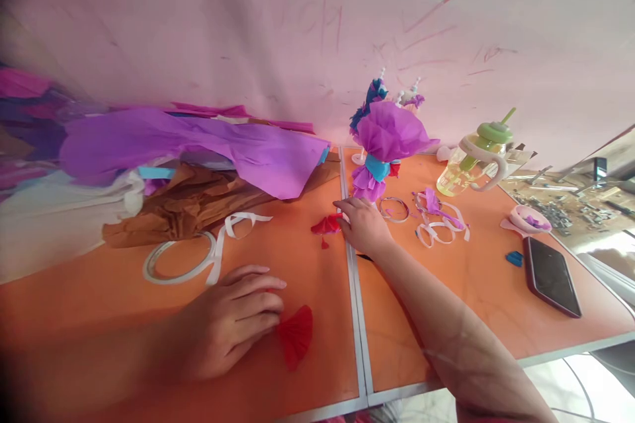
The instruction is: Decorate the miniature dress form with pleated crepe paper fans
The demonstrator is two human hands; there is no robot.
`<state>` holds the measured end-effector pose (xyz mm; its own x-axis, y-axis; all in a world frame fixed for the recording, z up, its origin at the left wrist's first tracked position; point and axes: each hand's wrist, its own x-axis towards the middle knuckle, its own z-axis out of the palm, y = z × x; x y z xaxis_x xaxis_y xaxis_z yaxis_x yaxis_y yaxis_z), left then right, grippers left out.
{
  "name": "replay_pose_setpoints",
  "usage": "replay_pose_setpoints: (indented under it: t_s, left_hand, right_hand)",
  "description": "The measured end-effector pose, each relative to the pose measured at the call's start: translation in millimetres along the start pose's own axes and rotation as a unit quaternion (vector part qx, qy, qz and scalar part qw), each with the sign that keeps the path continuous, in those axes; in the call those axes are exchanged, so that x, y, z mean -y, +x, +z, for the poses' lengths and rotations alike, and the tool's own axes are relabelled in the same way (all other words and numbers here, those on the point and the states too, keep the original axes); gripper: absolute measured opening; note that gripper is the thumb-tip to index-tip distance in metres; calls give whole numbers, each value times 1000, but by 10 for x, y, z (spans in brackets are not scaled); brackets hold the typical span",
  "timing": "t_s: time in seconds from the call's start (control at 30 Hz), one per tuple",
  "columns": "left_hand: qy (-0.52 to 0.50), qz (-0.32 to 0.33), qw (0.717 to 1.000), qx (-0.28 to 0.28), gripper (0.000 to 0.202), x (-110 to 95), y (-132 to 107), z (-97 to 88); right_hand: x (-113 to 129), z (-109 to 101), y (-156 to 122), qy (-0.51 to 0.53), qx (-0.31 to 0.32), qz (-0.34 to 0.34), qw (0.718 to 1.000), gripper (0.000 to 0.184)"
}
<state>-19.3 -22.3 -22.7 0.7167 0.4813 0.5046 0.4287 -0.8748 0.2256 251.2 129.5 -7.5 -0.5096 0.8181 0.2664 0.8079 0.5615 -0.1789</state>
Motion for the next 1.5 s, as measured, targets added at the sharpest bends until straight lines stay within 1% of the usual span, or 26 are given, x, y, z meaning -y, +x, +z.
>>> replay_pose_setpoints:
  t_s: [0.07,0.17,0.2,0.3,0.37,0.43,0.53,0.6,0.7,0.77,0.8,0.83,0.93,0.97,1.0,1.07,1.17,1.23,1.3,1.33,1.4,1.5]
  left_hand:
    - [5,0,1000,4,23,-2,-2,2]
    - [15,3,1000,9,23,-8,-4,8]
    - [17,5,1000,10,23,-11,-5,10]
    - [18,5,1000,12,24,-18,-6,19]
    - [15,5,1000,14,24,-20,-2,22]
    - [12,7,1000,15,23,-20,5,20]
    - [11,3,1000,13,20,-16,19,15]
    - [11,-1,1000,16,19,-10,25,12]
    - [7,-2,1000,19,18,3,25,12]
    - [6,-2,1000,15,18,11,20,10]
    - [5,-2,1000,14,18,15,18,9]
    - [6,-2,1000,14,18,18,16,7]
    - [5,-7,1000,14,19,25,16,-3]
    - [4,-6,1000,12,19,26,17,-6]
    - [4,-6,1000,9,18,27,19,-9]
    - [5,-4,1000,9,18,29,23,-13]
    - [7,0,1000,11,16,32,22,-10]
    - [5,2,1000,10,15,34,18,0]
    - [2,0,1000,9,15,33,16,12]
    - [2,-2,1000,8,15,31,16,18]
    - [0,-10,1000,5,14,25,25,27]
    - [-4,-40,999,3,13,18,51,31]
  right_hand:
    - [29,53,6,-26,25,0,999,35]
    - [54,89,17,-42,38,21,998,21]
    - [50,84,19,-44,34,33,998,19]
    - [3,29,10,-50,22,75,996,30]
    - [-24,-32,-8,-54,23,83,995,38]
    - [-20,-103,-35,-59,24,66,996,40]
    - [61,-195,-88,-56,30,25,998,30]
    - [141,-221,-121,-34,60,-11,998,27]
    - [226,-190,-143,-9,127,-68,990,24]
    - [225,-152,-134,-12,146,-77,986,16]
    - [206,-137,-125,-4,144,-72,987,15]
    - [177,-129,-113,18,138,-64,988,17]
    - [49,-145,-81,121,100,-29,987,31]
    - [3,-162,-73,133,84,-13,987,35]
    - [-42,-183,-67,125,71,4,990,37]
    - [-117,-233,-62,60,56,37,996,35]
    - [-157,-291,-68,-18,80,57,995,28]
    - [-110,-288,-74,-26,94,51,994,27]
    - [-9,-236,-72,-29,93,47,994,27]
    - [53,-195,-67,-34,92,53,994,27]
    - [167,-98,-48,-44,95,85,991,28]
    - [249,17,-19,-44,102,106,988,25]
